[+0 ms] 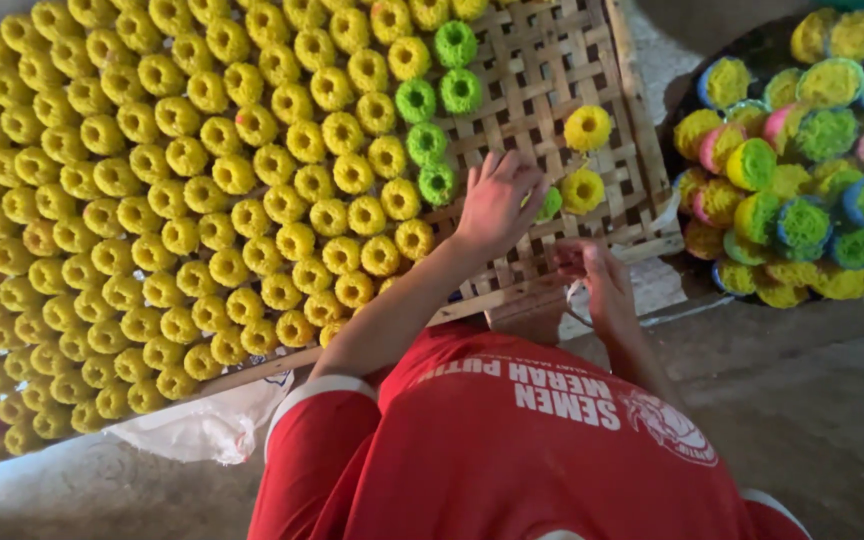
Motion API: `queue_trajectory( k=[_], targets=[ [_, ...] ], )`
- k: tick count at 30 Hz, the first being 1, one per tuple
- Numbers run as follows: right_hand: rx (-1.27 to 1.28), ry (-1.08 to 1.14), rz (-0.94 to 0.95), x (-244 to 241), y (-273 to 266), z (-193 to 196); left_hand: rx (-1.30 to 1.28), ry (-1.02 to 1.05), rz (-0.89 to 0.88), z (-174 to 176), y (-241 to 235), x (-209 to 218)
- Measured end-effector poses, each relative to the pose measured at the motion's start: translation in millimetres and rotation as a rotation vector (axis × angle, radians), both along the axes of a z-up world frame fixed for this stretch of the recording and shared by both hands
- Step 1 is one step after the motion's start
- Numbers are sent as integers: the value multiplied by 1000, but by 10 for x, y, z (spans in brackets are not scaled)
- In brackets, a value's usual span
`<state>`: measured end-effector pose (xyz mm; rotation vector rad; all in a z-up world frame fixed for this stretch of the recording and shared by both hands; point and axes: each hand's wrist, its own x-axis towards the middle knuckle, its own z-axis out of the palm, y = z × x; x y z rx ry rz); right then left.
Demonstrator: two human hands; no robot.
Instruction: The person removes colorful ring-shaped cakes from a steamer basket and arranges them on a wooden drying rack. They handle the cakes by hand, placing them in neat rows alongside other yellow cakes already on the rack.
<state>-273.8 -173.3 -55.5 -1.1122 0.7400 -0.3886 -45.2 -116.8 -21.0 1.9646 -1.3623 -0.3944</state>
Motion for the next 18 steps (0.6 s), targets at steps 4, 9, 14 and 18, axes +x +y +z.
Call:
queue_trajectory(
  k=[4, 9, 14, 18],
  targets=[
    [-215, 155, 117, -19, -174, 207, 22, 49, 141, 126, 380, -13],
    [-221, 34, 157, -87, -461, 449, 48, 67, 160, 45, 658, -85],
    [-707, 341, 156, 251, -390, 262, 83, 117, 104, -251, 306, -242],
    [-845, 349, 151, 378, -263, 165, 95, 48, 57, -311, 105, -308]
  ],
)
